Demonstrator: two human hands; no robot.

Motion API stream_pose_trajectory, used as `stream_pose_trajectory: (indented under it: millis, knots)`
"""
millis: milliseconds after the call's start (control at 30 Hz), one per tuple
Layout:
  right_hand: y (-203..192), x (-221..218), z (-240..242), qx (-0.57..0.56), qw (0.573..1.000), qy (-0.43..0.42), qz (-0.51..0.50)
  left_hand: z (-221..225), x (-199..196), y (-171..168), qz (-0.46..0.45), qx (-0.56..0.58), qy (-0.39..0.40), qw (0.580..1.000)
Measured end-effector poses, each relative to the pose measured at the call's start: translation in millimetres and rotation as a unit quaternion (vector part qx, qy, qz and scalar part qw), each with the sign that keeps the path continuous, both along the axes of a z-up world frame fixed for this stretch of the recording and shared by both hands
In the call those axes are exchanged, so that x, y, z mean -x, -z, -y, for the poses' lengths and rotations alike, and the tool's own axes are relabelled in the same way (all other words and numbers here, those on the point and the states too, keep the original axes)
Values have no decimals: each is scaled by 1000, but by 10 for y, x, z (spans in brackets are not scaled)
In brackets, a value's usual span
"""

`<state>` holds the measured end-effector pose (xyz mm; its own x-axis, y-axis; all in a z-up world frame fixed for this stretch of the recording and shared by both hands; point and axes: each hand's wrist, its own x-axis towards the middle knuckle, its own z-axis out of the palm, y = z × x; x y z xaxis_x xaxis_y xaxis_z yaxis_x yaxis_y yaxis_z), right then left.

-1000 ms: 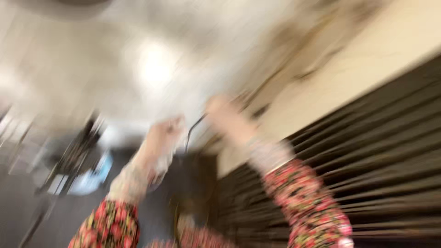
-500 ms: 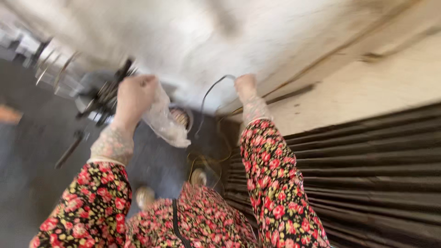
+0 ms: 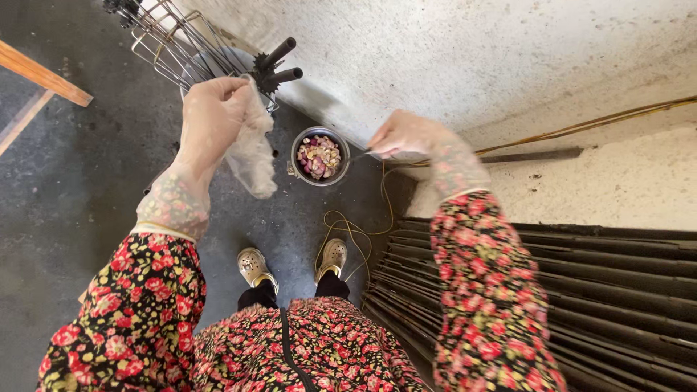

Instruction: The person loads whole fruits into a grinding machine, operates it, and then transfers the ground pulp into a separate container. The person wears gloves and uses a plastic bag to line the receiving container.

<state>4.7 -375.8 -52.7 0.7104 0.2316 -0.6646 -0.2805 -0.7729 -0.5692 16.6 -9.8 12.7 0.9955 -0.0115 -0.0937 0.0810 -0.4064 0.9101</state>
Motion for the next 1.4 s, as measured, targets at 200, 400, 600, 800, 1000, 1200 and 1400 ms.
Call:
stream_pose_trajectory:
  millis: [200,400,600,800,1000,1200,1400]
  knots:
    - [-1307,12,415,359,816,42,450,467,-175,64,42,-37,105,993]
    - [-1507,539,-70,-1,930,136,341,1224,-191,204,193,-139,192,952]
    - [-1367,644,-168,-90,935,91,330,1492,-207,389,151,-239,196,939]
    - [-737,712,119,-230,903,354,77,1839,-271,371,151,-73,184,968]
    - [909,720,-188,-378,853,360,-21,2041,63,249,227,-40,300,926]
    - [2681,131,-92,-376,814,423,128,1634,297,511,270,-133,380,875]
    - [3201,-300,248,-78,955,194,210,1049,435,1307,180,-255,327,892]
